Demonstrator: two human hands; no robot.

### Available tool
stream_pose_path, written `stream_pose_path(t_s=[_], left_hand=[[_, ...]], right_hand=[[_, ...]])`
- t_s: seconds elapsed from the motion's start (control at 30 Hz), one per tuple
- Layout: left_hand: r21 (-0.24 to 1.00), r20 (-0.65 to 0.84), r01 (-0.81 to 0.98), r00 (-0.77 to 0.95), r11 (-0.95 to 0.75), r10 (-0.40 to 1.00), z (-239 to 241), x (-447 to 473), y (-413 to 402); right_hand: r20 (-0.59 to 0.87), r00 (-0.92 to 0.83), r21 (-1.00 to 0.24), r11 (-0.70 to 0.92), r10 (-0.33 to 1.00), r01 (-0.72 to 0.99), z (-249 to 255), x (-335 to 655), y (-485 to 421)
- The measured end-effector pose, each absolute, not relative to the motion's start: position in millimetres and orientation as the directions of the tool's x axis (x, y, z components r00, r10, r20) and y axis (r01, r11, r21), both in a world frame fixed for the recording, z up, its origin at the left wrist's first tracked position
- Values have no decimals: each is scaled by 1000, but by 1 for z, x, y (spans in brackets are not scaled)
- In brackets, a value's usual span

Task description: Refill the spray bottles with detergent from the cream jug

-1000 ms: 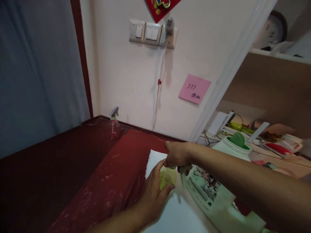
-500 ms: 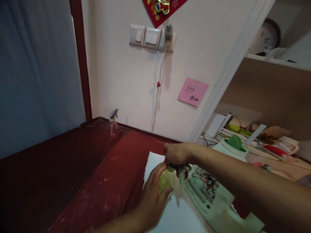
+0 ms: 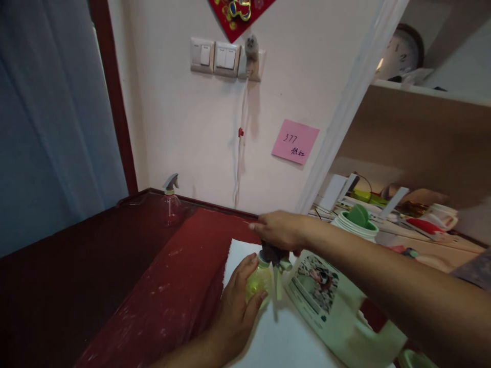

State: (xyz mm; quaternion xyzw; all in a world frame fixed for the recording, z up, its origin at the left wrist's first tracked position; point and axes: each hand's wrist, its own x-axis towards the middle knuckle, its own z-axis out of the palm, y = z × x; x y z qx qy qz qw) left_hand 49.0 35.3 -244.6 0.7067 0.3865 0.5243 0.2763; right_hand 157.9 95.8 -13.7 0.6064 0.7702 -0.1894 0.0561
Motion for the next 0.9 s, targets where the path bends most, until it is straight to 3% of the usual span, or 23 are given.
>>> stream_pose_path(t_s=[0.13, 0.27, 0.37, 0.47, 0.6, 0.9], left_hand=[[788, 539, 253, 154, -561, 828, -246, 49, 36], [780, 558, 234, 159, -581, 814, -247, 48, 37], [778, 562, 229, 159, -584, 811, -247, 48, 37], [781, 558, 234, 156, -579, 815, -247, 48, 37], [775, 558, 254, 153, -578, 816, -252, 47, 38], [812, 495, 264, 162, -521, 854, -246, 45, 38]], right_hand=[[-95, -402, -124, 390, 911, 912, 4, 180, 86], [-145, -714, -88, 710, 685, 699, -4, 205, 77], [-116, -825, -23, 829, 553, 559, -19, 213, 79], [-77, -872, 24, 875, 484, 484, -32, 211, 87], [-99, -883, -8, 887, 459, 462, -40, 202, 93], [-148, -762, -36, 767, 630, 641, -40, 182, 89]])
